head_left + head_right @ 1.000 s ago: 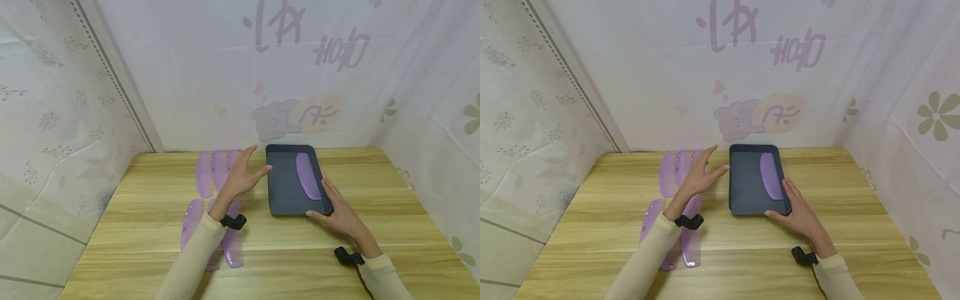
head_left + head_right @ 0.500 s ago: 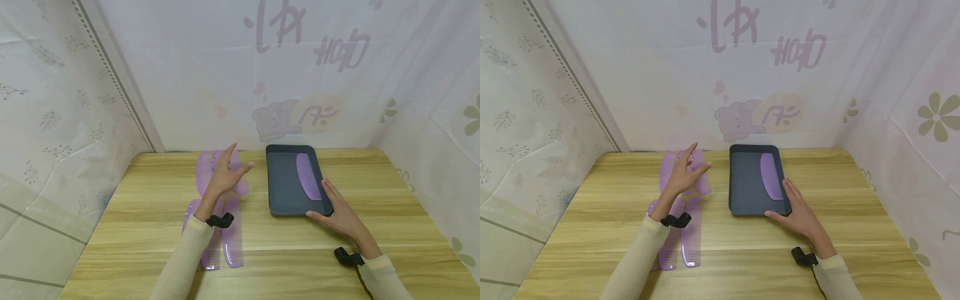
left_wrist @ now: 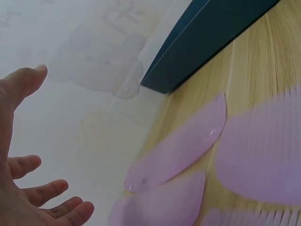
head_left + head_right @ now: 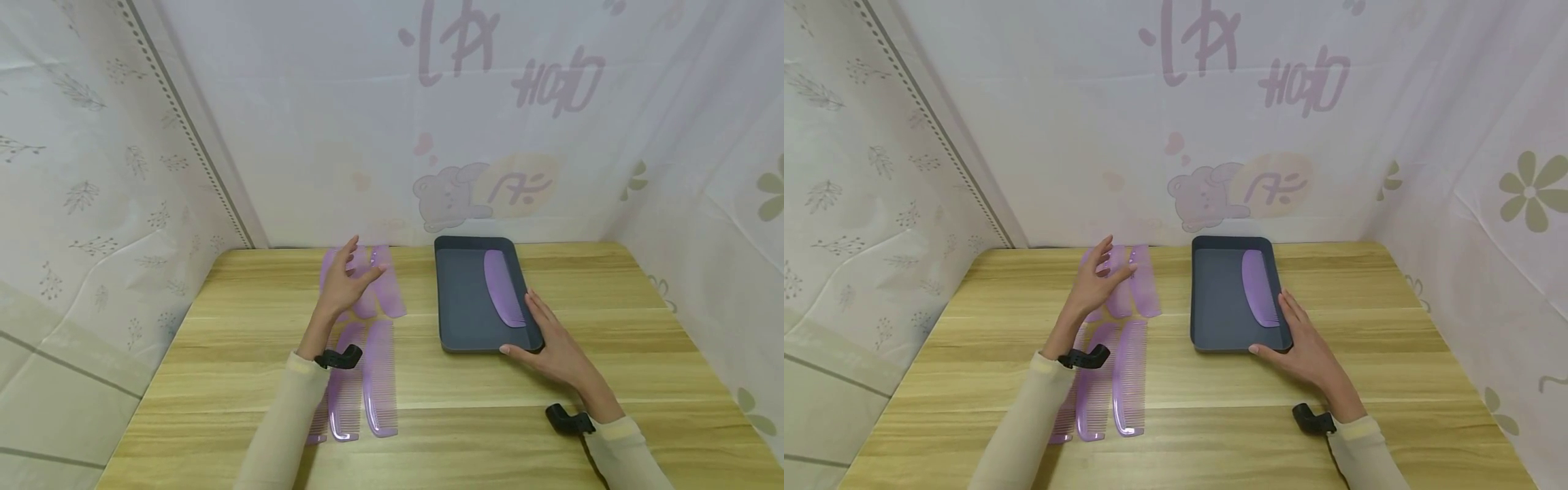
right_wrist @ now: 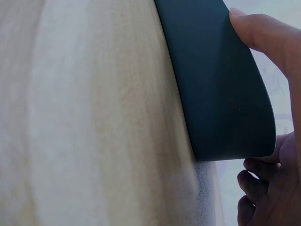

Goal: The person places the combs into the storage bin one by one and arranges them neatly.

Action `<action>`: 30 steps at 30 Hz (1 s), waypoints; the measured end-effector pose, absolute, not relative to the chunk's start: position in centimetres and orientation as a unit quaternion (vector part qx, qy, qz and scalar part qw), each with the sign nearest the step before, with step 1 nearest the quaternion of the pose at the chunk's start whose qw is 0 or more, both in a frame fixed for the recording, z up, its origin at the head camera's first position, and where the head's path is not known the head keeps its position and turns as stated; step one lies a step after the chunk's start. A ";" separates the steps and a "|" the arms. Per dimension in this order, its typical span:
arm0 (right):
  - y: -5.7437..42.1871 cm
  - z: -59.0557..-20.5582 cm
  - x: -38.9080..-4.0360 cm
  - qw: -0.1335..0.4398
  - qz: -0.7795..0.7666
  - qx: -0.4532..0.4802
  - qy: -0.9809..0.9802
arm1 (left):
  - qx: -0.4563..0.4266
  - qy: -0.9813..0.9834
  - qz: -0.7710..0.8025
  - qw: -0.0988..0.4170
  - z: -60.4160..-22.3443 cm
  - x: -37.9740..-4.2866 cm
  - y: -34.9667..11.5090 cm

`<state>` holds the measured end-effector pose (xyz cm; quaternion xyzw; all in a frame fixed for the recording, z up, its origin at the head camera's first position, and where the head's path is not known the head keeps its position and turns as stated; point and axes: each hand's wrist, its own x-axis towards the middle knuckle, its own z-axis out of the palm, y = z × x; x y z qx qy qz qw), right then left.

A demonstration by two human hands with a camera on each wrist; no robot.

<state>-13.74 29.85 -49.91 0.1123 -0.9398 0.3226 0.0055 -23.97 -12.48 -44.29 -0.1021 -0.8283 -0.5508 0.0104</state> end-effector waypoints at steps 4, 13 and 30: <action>29.8 -49.8 -13.7 0.005 0.325 0.114 -0.939 | -0.084 -0.822 -0.563 0.002 -44.5 -24.1 -13.5; 29.7 -49.8 -13.7 0.009 0.324 0.115 -0.939 | -0.037 -0.825 -0.564 -0.018 -44.8 -24.3 -15.7; 29.9 -49.9 -13.7 0.007 0.324 0.115 -0.939 | 0.041 -0.838 -0.544 -0.020 -46.1 -24.8 -18.2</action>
